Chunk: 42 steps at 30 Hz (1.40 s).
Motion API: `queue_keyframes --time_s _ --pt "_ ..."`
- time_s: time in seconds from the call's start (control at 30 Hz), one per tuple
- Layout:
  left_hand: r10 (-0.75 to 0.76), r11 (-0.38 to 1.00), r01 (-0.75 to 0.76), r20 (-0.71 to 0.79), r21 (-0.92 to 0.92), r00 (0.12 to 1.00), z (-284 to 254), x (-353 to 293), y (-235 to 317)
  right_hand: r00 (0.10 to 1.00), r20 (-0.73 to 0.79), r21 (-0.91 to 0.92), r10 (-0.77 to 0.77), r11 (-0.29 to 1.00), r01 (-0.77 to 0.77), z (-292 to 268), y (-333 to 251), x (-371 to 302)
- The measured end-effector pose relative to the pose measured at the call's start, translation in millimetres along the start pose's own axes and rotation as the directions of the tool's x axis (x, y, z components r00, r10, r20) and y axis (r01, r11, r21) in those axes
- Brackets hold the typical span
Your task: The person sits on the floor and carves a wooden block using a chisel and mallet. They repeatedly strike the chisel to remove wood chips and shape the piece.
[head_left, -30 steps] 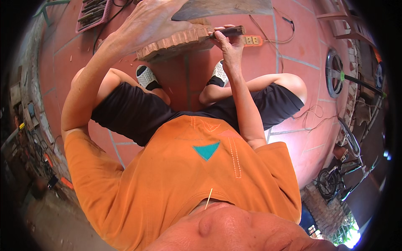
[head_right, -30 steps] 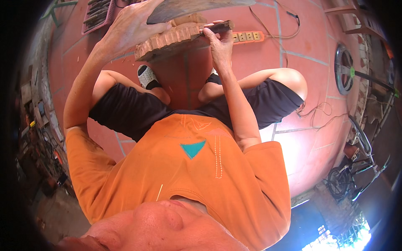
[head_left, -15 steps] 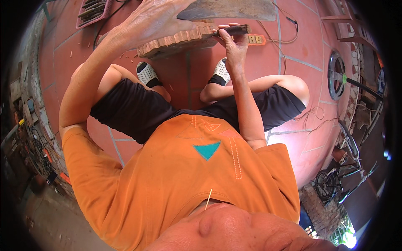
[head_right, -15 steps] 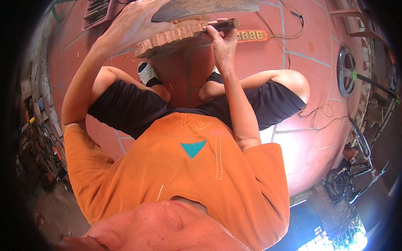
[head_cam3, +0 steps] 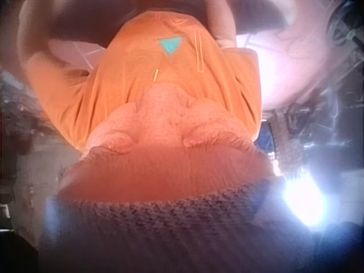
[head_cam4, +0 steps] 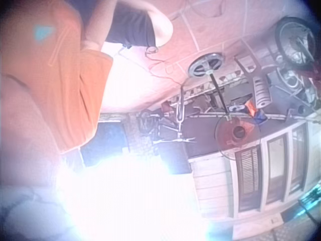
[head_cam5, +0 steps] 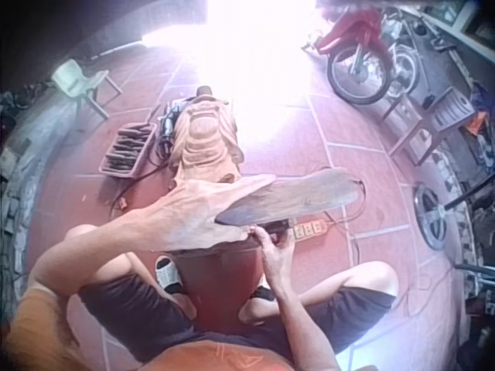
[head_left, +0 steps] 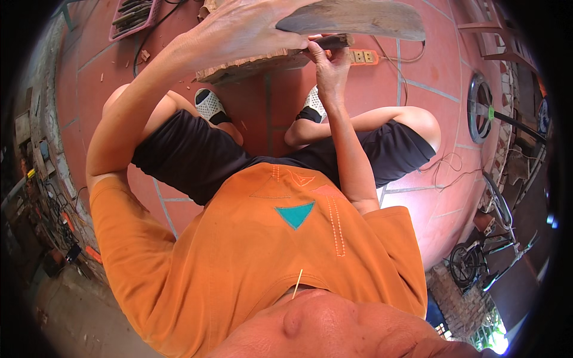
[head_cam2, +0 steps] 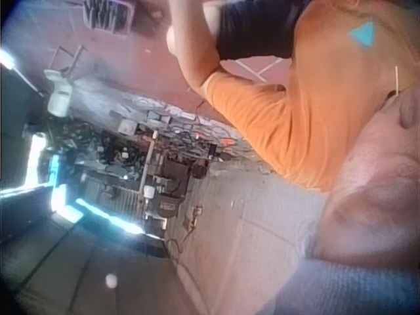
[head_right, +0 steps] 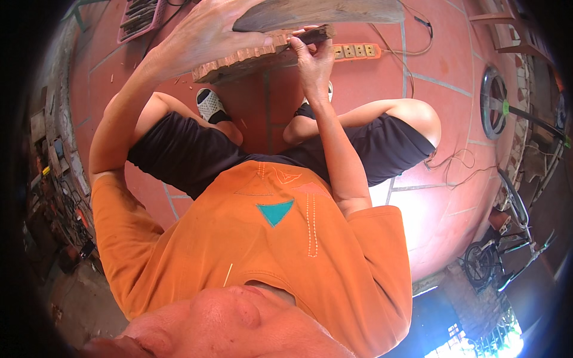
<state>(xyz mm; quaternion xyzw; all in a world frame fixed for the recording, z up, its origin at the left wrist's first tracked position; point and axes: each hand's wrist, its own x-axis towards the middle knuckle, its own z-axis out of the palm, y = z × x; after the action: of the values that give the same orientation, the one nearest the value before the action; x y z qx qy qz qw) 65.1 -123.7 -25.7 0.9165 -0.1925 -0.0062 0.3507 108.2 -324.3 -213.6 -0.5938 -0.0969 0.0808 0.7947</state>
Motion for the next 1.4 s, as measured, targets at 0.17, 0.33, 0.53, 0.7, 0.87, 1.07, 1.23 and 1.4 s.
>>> queue_keyframes --time_s 0.17,0.33,0.53,0.7,0.87,1.07,1.23,1.4 --pt "0.082 0.981 -0.107 0.154 0.16 0.985 7.1 -2.9 -18.3 1.0 -0.011 -0.06 -0.001 0.998 0.001 3.6 7.5 -0.7" --pt "-0.037 0.967 -0.034 0.27 0.252 0.962 -5.8 5.9 -2.0 1.0 -0.018 -0.047 0.003 0.999 -0.004 5.4 10.3 -0.8" --pt "0.056 0.993 -0.068 0.117 0.096 0.992 -24.4 18.5 32.9 0.999 -0.011 -0.012 -0.043 0.999 0.043 7.1 10.2 -1.7" --pt "0.112 0.987 -0.136 0.232 0.089 0.966 -7.5 14.5 0.4 0.998 -0.053 -0.076 -0.025 0.997 0.021 13.2 4.8 -2.7" --pt "-0.034 0.972 -0.044 0.324 0.23 0.945 -8.4 16.6 -1.8 1.0 -0.028 -0.137 -0.005 0.991 0.001 9.4 6.3 0.9" --pt "0.015 0.996 -0.023 0.091 0.09 0.996 -12.9 19.7 7.1 1.0 -0.01 0.0 0.029 1.0 -0.029 11.4 -3.1 2.4" --pt "-0.23 0.955 0.138 0.36 0.263 0.904 -28.3 27.4 1.4 0.998 -0.01 0.005 0.062 0.998 -0.062 7.6 4.6 4.8" --pt "-0.079 0.984 0.051 0.159 0.173 0.984 -17.6 11.8 -30.4 0.952 -0.086 0.198 0.295 0.941 -0.274 -0.4 0.4 9.3"
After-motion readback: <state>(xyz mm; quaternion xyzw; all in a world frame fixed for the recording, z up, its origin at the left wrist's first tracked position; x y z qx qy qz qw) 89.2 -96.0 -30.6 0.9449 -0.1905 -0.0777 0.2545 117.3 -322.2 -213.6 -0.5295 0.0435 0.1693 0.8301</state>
